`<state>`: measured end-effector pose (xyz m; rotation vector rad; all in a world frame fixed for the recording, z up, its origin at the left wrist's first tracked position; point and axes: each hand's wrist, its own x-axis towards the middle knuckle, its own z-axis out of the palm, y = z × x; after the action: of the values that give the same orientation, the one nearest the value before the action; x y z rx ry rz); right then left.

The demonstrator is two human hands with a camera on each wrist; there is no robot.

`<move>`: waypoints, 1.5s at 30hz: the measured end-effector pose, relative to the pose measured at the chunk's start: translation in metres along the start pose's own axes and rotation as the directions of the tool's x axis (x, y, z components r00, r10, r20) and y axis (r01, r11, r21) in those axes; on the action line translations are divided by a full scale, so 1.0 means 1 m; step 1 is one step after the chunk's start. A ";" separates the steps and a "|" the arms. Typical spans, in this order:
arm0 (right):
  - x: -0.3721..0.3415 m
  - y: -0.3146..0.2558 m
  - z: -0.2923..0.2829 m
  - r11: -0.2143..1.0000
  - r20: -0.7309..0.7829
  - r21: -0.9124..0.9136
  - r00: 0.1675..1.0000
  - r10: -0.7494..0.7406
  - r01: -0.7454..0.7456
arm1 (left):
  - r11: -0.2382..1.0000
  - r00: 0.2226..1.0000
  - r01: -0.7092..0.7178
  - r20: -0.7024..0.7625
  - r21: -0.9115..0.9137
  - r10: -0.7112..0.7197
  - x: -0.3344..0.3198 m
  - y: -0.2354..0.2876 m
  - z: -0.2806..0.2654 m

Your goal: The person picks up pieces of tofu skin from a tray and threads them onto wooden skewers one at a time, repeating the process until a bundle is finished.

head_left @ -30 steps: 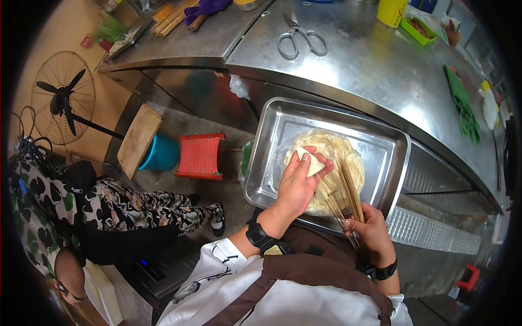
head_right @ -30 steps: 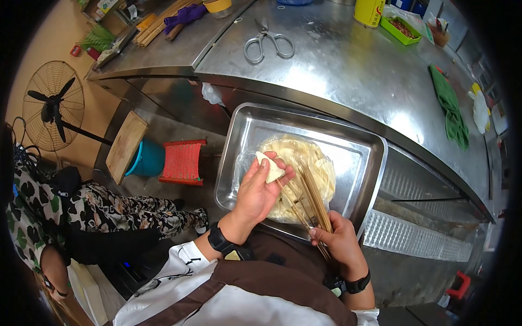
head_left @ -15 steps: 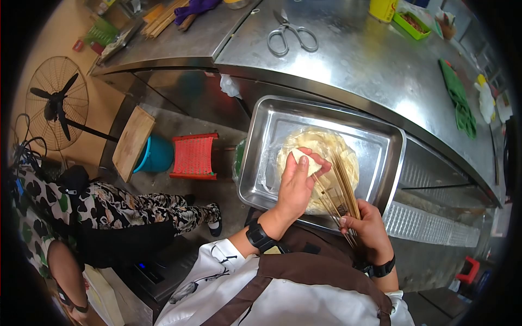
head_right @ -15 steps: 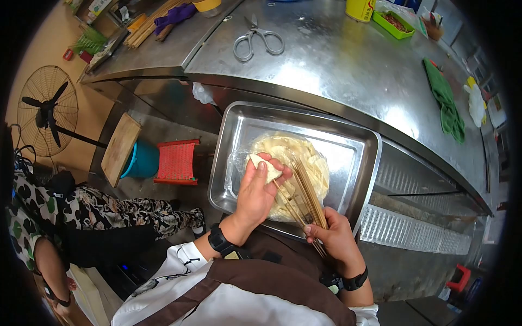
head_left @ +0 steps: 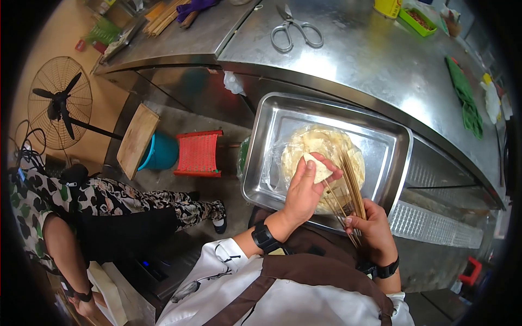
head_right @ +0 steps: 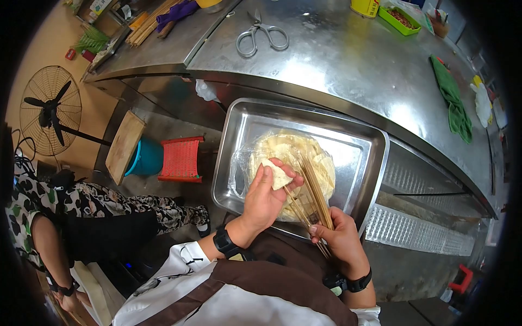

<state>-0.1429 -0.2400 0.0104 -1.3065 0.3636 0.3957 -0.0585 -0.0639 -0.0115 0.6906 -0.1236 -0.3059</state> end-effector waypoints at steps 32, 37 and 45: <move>0.034 -0.032 -0.001 0.999 0.016 0.016 0.999 0.051 -0.052 | 0.992 0.991 0.116 -0.075 0.055 -0.112 0.033 0.008 0.009; 0.033 -0.030 -0.003 0.999 0.011 0.018 0.999 0.046 -0.046 | 0.992 0.994 0.109 -0.033 0.059 -0.107 0.031 0.006 0.006; 0.034 -0.032 -0.005 0.998 0.030 0.038 0.998 0.049 -0.050 | 0.982 0.984 0.175 -0.049 0.071 -0.172 0.028 0.004 0.013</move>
<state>-0.0980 -0.2493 0.0201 -1.2547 0.3780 0.4466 -0.0339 -0.0780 0.0018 0.7836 -0.0341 -0.4549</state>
